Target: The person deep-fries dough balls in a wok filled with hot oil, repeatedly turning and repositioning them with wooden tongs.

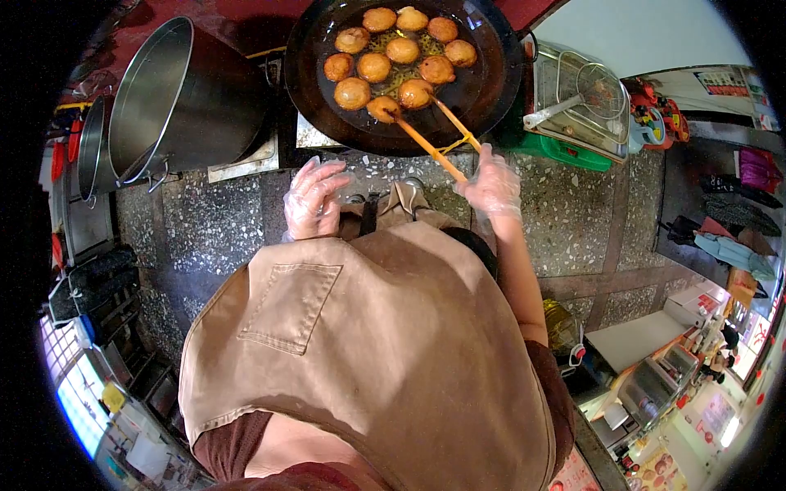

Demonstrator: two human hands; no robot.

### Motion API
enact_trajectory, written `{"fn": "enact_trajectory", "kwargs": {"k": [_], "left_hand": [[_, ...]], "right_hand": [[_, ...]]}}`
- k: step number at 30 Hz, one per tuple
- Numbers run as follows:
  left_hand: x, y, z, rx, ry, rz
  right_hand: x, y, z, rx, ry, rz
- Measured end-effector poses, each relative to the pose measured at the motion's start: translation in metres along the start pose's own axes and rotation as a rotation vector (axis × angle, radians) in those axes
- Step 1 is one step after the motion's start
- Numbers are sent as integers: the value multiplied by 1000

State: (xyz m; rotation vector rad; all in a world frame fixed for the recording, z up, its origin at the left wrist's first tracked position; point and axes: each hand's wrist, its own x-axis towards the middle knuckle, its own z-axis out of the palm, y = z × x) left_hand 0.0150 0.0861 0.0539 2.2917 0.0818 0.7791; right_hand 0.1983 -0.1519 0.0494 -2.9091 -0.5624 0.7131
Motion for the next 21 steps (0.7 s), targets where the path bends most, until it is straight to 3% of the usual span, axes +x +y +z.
{"fn": "enact_trajectory", "kwargs": {"k": [13, 21], "left_hand": [[1, 0, 0, 1, -20, 29], [3, 3, 0, -24, 22, 37]], "right_hand": [[17, -16, 7, -94, 92, -262], [37, -41, 13, -142, 17, -182]]}}
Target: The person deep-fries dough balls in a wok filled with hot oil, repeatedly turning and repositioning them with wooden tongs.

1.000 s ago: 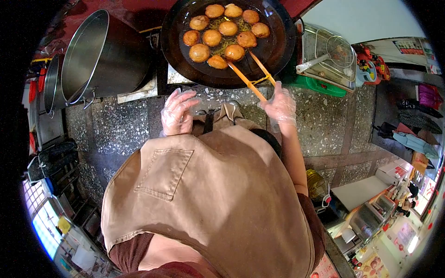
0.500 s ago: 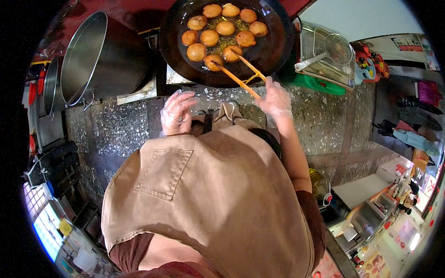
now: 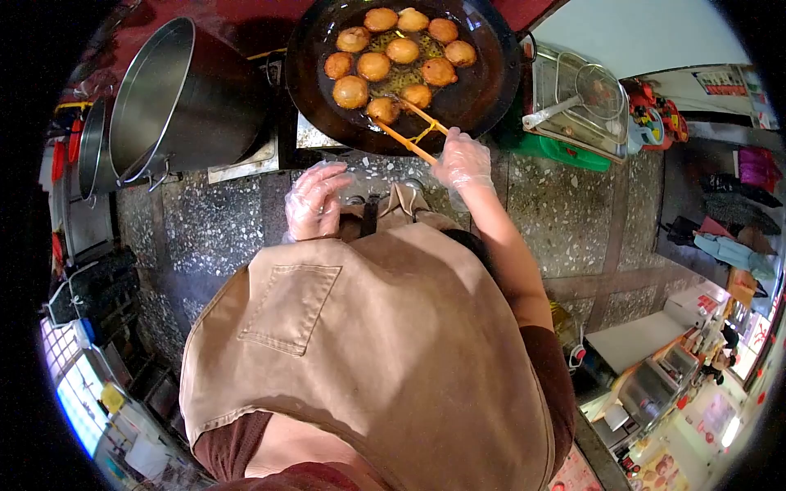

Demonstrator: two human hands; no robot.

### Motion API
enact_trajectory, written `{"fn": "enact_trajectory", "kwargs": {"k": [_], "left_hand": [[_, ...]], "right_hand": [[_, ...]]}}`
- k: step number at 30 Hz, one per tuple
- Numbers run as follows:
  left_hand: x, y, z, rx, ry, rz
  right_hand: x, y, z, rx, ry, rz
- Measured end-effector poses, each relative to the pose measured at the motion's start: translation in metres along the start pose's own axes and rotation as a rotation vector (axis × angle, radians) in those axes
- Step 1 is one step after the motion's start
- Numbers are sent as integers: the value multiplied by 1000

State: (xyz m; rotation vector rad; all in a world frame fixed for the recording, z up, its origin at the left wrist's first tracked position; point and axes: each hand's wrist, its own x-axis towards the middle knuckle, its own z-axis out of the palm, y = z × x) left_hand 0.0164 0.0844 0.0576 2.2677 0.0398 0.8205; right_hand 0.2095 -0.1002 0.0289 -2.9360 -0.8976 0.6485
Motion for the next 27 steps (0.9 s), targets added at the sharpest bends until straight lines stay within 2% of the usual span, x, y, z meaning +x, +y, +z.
{"fn": "enact_trajectory", "kwargs": {"k": [9, 17, 24, 27], "left_hand": [[-4, 0, -2, -36, -48, -17], [-6, -6, 2, -81, -93, -30], [-8, -10, 7, -60, -103, -5], [-6, -4, 6, -48, -103, -27]], "right_hand": [[9, -2, -20, -81, -85, 35], [22, 20, 6, -136, 212, -77], [40, 30, 6, -117, 252, -57], [46, 31, -2, -103, 198, -35]]}}
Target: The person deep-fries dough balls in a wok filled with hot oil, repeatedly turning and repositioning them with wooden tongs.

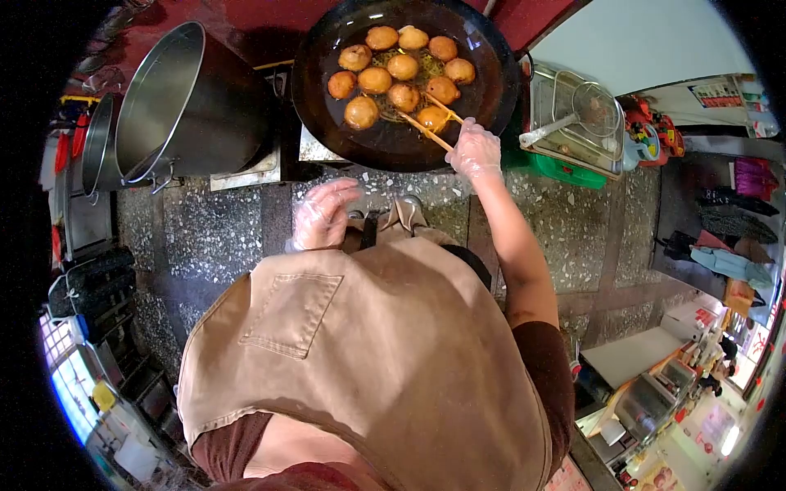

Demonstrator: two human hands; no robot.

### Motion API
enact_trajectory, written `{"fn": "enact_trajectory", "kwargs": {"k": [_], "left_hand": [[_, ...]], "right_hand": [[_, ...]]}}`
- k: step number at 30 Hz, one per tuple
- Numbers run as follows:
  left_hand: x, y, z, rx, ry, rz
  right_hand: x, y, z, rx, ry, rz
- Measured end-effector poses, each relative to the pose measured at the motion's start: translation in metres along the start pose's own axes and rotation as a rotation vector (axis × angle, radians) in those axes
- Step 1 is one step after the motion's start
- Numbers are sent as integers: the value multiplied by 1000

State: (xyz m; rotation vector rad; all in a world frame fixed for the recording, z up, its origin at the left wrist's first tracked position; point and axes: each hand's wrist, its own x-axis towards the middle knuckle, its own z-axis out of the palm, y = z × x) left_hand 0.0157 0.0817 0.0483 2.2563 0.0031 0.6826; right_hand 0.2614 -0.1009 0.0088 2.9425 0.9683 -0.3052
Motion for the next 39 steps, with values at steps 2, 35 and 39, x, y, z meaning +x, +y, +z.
{"fn": "enact_trajectory", "kwargs": {"k": [2, 35, 39], "left_hand": [[1, 0, -1, 2, -11, 2], [6, -8, 2, 13, -40, -50], [6, -7, 2, 24, -42, -45]], "right_hand": [[3, 0, -1, -3, 3, 27], [13, 3, 5, 27, -83, 67], [13, 4, 6, 28, -75, 65]]}}
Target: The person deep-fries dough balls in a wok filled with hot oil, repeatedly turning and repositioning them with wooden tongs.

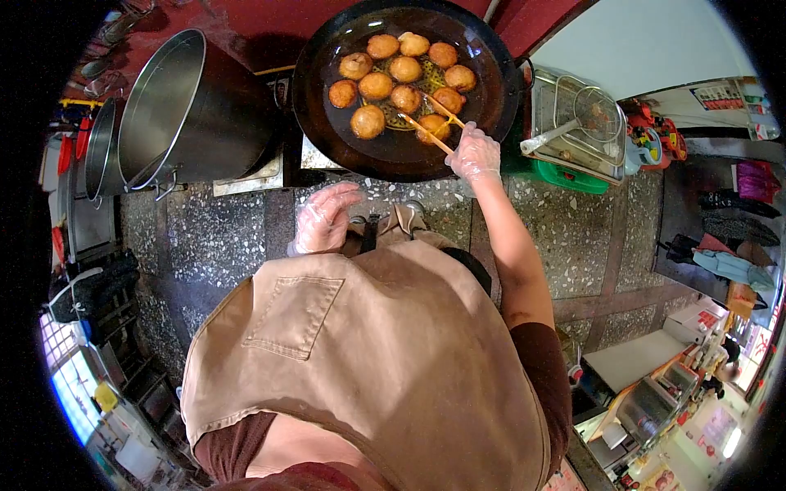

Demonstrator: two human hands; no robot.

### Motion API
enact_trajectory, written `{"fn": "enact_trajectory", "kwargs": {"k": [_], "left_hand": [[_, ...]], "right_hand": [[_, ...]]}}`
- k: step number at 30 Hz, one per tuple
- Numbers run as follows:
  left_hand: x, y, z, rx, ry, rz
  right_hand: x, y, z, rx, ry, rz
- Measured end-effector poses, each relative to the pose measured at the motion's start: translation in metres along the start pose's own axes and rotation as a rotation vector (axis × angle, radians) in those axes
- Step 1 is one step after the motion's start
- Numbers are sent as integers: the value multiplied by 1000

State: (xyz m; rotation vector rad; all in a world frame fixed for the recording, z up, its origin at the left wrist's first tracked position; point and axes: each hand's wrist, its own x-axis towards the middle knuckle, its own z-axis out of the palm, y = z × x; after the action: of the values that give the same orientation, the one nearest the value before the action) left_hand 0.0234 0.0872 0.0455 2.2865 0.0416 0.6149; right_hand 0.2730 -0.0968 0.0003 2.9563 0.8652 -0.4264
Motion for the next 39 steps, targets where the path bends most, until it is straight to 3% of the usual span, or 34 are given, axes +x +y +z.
{"fn": "enact_trajectory", "kwargs": {"k": [39], "left_hand": [[3, 4, -4, -33, -28, 16]], "right_hand": [[-1, 1, -2, -9, 7, 5]]}}
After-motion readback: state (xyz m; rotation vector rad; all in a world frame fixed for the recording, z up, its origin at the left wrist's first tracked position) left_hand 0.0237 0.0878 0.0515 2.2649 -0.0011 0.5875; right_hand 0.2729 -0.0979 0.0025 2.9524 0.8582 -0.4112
